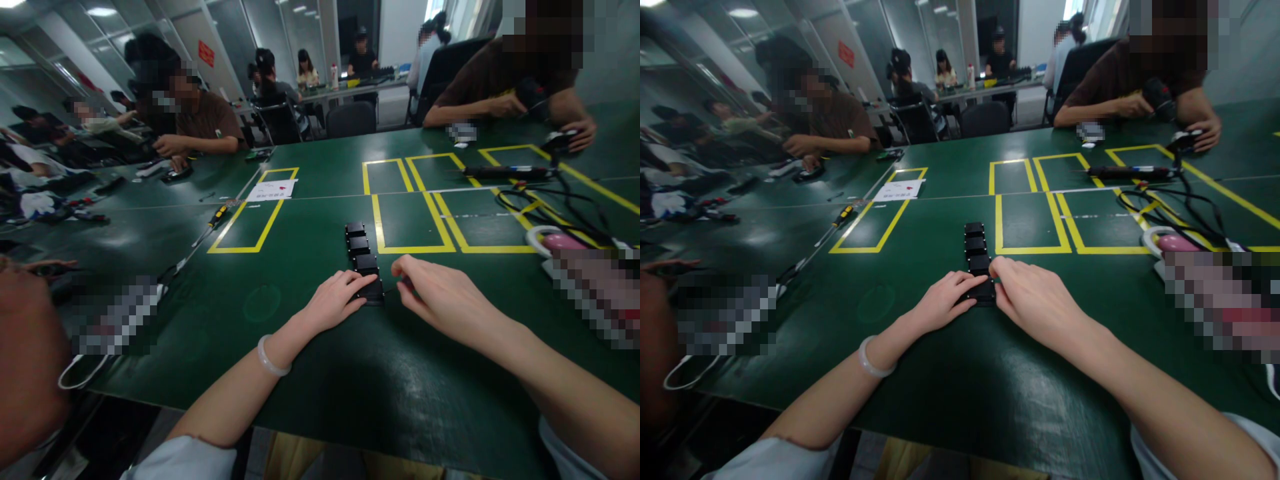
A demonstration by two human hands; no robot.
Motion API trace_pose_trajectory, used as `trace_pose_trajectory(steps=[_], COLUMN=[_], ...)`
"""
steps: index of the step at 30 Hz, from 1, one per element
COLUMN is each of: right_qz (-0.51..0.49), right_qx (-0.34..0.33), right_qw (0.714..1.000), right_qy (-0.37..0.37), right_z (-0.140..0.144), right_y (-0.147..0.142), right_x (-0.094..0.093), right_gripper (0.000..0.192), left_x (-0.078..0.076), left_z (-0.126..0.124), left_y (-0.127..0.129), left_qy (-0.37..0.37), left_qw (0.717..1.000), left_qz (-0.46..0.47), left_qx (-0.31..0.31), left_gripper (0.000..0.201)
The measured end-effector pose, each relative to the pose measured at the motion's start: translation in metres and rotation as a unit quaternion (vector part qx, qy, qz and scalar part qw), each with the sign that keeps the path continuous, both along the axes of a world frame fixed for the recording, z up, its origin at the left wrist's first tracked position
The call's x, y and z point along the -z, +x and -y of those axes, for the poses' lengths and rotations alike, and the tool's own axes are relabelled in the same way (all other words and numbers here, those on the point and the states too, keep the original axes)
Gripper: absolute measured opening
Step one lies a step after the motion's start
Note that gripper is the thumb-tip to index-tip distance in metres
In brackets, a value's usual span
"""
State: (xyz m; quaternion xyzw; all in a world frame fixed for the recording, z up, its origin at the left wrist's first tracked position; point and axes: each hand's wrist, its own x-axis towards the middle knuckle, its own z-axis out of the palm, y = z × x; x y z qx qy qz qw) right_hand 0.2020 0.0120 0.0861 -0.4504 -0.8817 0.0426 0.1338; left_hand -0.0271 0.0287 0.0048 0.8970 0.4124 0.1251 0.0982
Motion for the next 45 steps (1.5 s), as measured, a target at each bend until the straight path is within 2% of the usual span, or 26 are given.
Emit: trace_pose_trajectory(steps=[8,16,24,30,38,45], right_qz=[0.055,-0.001,0.068,0.016,0.059,0.039], right_qx=[0.016,0.004,0.024,0.005,0.017,0.013], right_qw=[0.998,1.0,0.997,1.0,0.998,0.999], right_qy=[0.004,-0.006,0.007,-0.006,0.012,0.007], right_z=[-0.0023,-0.0005,-0.0026,-0.0011,-0.003,-0.0026], right_y=[-0.0007,0.0004,0.0002,0.001,0.0009,0.0009], right_x=[-0.0008,-0.0004,-0.0006,-0.0008,-0.0001,0.0019], right_gripper=[0.02,0.015,0.022,0.012,0.023,0.019], left_x=[0.0002,0.0003,0.0003,0.0004,-0.0015,-0.0017], left_z=[0.0001,-0.0001,0.0,-0.0002,0.0004,0.0007], left_y=[0.0003,-0.0003,-0.0002,-0.0001,0.0004,0.0001], left_qy=[-0.004,-0.003,-0.007,-0.003,-0.008,-0.008], left_qw=[1.0,1.0,1.0,1.0,1.0,1.0], left_qz=[-0.001,0.005,0.012,0.01,0.011,0.011], left_qx=[-0.004,0.001,-0.001,0.0,-0.003,-0.003], left_gripper=[0.051,0.05,0.05,0.05,0.049,0.05])
